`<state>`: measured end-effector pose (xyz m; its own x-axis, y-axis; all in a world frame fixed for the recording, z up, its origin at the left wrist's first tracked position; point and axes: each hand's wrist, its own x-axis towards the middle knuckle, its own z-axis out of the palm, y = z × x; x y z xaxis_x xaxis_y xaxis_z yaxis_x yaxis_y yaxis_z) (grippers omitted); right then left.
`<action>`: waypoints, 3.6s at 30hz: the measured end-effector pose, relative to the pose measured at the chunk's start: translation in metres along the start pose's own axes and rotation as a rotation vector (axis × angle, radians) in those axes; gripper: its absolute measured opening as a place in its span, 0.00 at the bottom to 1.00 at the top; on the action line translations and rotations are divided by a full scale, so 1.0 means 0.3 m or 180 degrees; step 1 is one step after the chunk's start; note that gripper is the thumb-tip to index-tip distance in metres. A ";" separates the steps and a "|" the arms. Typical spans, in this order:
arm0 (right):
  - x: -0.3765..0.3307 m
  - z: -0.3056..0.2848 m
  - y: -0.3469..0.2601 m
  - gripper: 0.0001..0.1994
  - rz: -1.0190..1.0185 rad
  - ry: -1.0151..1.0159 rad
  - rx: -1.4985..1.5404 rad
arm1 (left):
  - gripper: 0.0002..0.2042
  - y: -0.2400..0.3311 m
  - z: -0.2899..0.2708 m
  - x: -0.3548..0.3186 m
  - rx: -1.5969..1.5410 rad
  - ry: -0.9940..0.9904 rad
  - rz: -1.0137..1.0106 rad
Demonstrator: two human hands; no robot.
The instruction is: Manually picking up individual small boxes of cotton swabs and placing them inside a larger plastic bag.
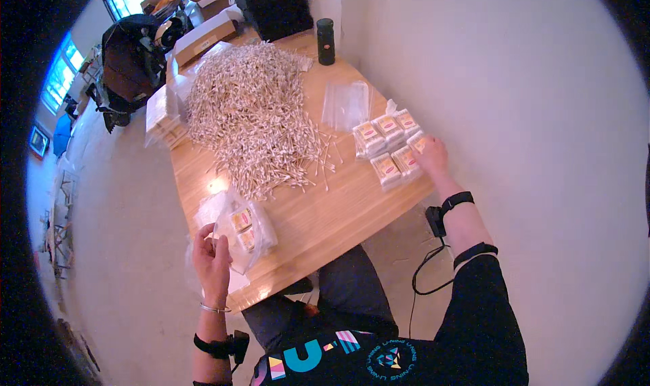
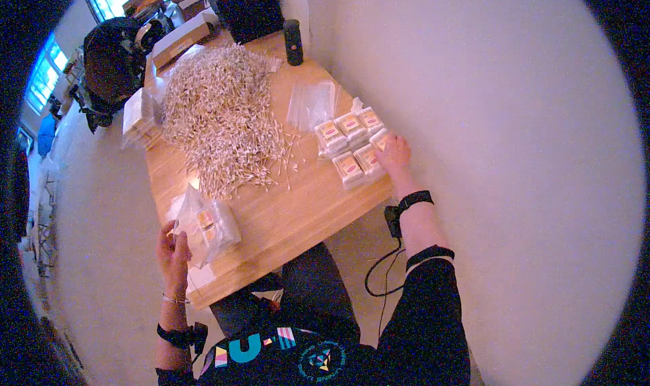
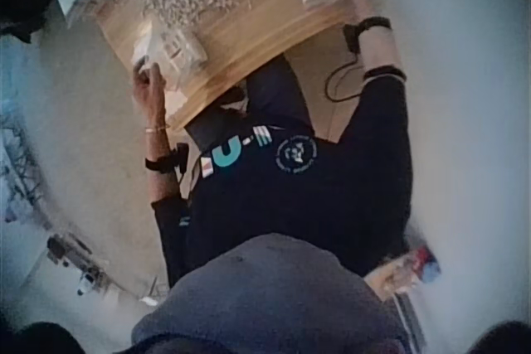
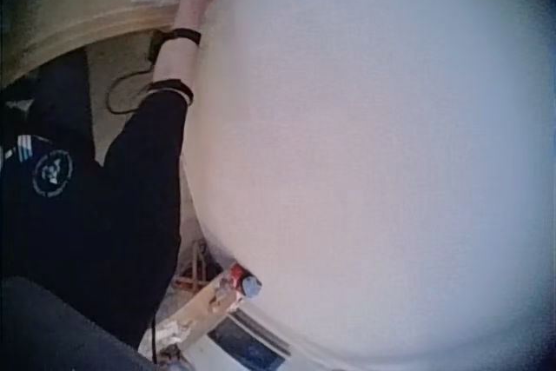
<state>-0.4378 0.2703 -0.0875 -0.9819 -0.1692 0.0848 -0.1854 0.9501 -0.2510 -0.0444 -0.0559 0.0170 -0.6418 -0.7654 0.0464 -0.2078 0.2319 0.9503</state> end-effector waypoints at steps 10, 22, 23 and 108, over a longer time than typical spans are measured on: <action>0.001 -0.027 -0.002 0.20 0.0085 -0.0987 0.1701 | 0.12 0.025 -0.022 -0.013 0.0109 0.0104 -0.0041; -0.140 0.001 -0.153 0.43 0.0105 -0.0619 -0.0541 | 0.11 0.031 -0.015 -0.026 -0.0043 0.0162 -0.0028; -0.148 -0.004 -0.178 0.41 0.0113 -0.0735 -0.0344 | 0.11 0.013 -0.028 -0.026 0.0047 0.0189 -0.0061; -0.666 0.042 -1.078 0.08 -0.3152 -0.2181 0.0107 | 0.23 -0.043 0.032 -0.155 -0.0827 0.0019 0.0143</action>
<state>-0.1821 -0.0064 -0.0354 -0.2276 -0.9350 -0.2722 -0.8610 0.3238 -0.3923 -0.0189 -0.0176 -0.0004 -0.6416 -0.7615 0.0915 0.0178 0.1044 0.9944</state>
